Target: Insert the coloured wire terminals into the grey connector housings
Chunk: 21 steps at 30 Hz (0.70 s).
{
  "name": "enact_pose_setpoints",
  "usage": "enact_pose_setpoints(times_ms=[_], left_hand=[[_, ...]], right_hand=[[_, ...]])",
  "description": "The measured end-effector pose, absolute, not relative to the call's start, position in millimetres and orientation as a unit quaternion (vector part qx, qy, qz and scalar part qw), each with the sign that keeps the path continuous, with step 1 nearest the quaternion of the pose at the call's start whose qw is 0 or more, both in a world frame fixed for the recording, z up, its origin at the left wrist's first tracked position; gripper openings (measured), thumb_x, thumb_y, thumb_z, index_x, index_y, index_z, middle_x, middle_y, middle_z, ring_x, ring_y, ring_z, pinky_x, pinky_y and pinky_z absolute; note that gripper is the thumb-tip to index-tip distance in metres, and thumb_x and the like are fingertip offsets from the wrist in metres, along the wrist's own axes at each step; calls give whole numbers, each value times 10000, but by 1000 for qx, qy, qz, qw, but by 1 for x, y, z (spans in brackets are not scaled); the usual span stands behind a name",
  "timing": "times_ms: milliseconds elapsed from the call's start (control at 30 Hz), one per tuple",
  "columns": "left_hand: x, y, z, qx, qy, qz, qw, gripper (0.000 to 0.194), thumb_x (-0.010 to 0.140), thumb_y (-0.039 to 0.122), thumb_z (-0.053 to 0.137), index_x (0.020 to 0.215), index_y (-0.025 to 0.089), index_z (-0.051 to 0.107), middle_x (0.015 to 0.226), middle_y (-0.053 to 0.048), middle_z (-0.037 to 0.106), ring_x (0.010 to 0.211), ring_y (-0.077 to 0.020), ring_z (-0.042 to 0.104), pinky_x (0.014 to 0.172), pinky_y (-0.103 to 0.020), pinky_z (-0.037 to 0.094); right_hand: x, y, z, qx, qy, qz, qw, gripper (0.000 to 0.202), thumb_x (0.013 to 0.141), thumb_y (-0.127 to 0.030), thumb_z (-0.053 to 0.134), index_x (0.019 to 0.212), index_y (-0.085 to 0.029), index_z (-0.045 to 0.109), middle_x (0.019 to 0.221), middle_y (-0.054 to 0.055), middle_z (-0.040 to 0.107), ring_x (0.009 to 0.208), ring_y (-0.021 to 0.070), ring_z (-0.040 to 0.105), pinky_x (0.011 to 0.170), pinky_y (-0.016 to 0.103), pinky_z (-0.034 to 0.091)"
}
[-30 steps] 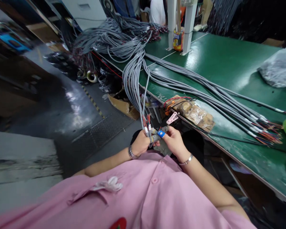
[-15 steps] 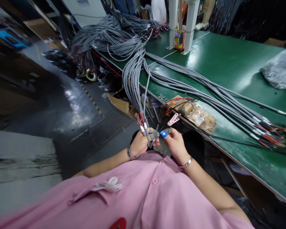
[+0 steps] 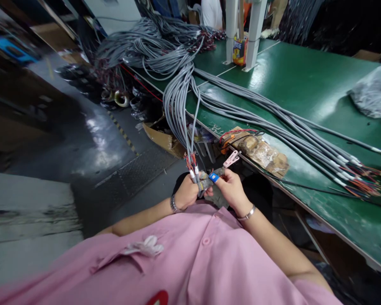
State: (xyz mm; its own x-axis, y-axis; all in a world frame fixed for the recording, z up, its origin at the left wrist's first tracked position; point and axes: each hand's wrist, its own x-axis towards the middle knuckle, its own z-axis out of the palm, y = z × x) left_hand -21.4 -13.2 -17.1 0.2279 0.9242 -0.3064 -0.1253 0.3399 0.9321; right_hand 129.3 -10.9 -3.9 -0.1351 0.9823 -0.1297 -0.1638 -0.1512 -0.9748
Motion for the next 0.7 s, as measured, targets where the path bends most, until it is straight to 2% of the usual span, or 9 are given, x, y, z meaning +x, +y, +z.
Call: enact_pose_setpoints(times_ms=[333,533,700], left_hand=[[-18,-14,-20,394,492,414,657,325,680,423,763,721,123,646,588,-38,652,507,-148,643,421,-192,426],[-21,-13,-17,394,483,433,651,316,688,421,748,688,126,634,586,-37,646,502,-146,637,413,-196,414],[-20,-13,-16,389,487,436,649,311,684,411,754,685,126,630,580,-35,641,495,-148,637,401,-195,402]], right_hand=[[124,-17,-11,-463,-400,604,511,292,721,-453,742,751,-202,595,596,-37,565,525,105,479,517,252,387],[130,-19,-12,-449,-412,627,485,279,736,-430,739,861,-203,637,700,-6,636,604,123,534,548,253,391],[131,-18,-13,-456,-411,610,501,243,737,-400,739,819,-195,637,706,-7,636,596,112,515,554,250,391]])
